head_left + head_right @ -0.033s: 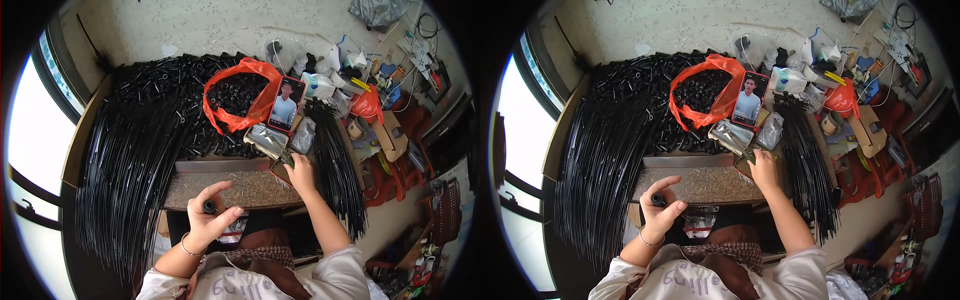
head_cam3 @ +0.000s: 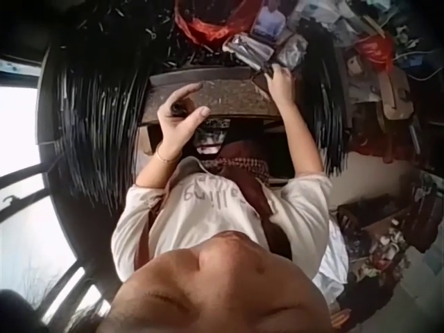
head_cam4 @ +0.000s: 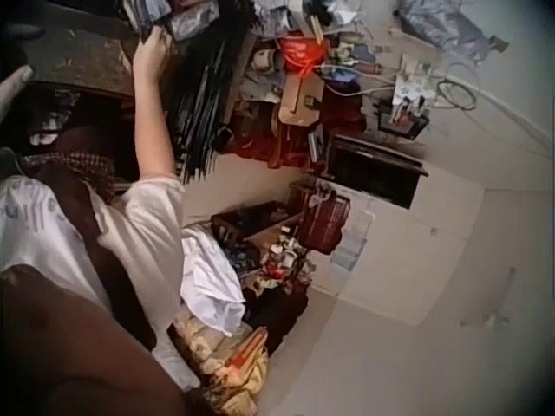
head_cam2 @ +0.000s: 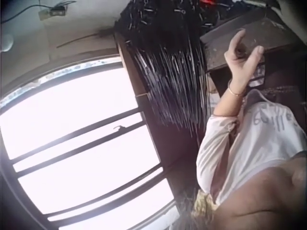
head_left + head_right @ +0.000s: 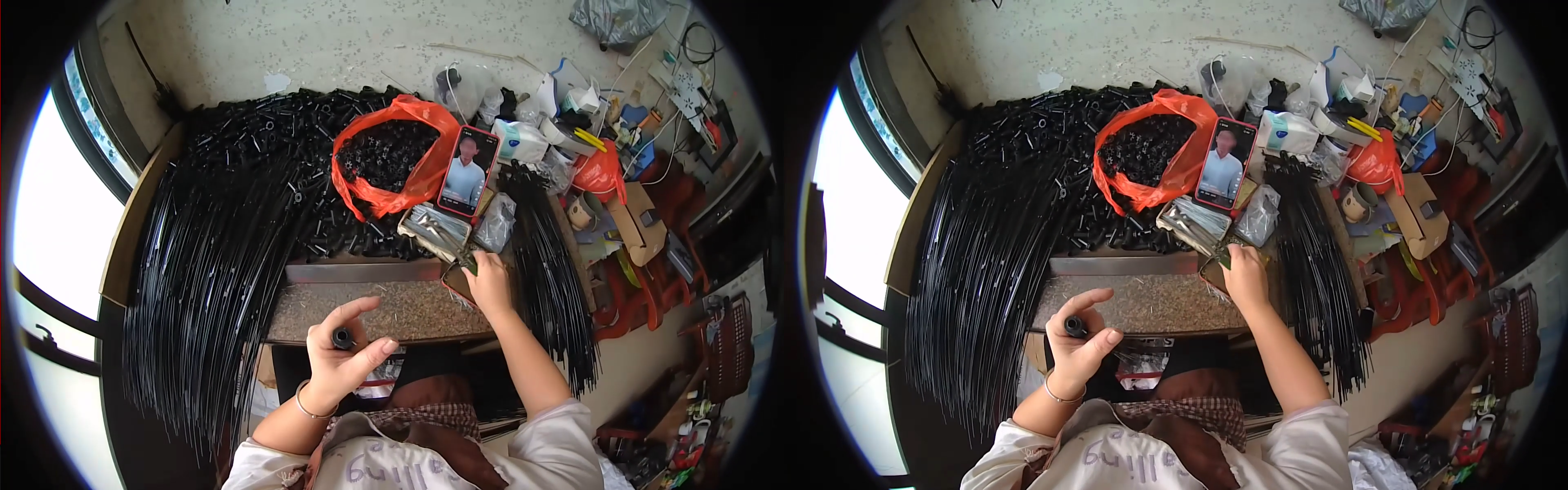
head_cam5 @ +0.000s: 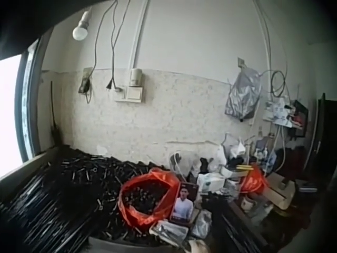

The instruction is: Bundling multiple black rods together using a metal jig and pliers to secure fasteners.

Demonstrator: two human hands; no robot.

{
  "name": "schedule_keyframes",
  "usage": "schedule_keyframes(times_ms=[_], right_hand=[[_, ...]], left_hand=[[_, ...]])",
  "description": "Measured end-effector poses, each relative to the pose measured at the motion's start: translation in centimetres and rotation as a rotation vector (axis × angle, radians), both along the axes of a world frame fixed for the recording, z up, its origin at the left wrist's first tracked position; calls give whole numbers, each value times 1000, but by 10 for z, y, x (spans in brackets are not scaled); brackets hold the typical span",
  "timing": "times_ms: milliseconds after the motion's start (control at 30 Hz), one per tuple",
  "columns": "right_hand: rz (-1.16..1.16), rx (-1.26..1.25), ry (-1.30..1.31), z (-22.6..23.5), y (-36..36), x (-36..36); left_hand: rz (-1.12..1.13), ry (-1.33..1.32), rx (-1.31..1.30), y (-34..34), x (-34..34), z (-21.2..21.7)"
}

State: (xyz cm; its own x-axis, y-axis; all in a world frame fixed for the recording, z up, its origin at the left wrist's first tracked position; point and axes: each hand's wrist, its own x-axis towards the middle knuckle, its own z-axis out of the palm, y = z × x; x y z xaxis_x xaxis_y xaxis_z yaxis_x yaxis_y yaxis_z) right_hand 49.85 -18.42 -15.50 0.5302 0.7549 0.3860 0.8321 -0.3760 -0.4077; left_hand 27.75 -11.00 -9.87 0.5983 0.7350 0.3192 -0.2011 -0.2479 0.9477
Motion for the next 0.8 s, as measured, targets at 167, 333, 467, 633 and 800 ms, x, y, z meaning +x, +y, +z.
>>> schedule_keyframes(times_ms=[167,333,467,633,800], right_hand=[[1,-97,-43,-1,16,6],[-2,-6,17,0,14,9],[-125,133,213,-2,3,4],[-143,311,234,20,-9,-23],[279,663,1381,68,-16,-129]], left_hand=[[9,-4,-11,9,2,0],[17,3,12,3,-3,9],[-38,31,8,0,-22,14],[-173,31,32,-19,-42,20],[-119,37,76,-27,-58,13]])
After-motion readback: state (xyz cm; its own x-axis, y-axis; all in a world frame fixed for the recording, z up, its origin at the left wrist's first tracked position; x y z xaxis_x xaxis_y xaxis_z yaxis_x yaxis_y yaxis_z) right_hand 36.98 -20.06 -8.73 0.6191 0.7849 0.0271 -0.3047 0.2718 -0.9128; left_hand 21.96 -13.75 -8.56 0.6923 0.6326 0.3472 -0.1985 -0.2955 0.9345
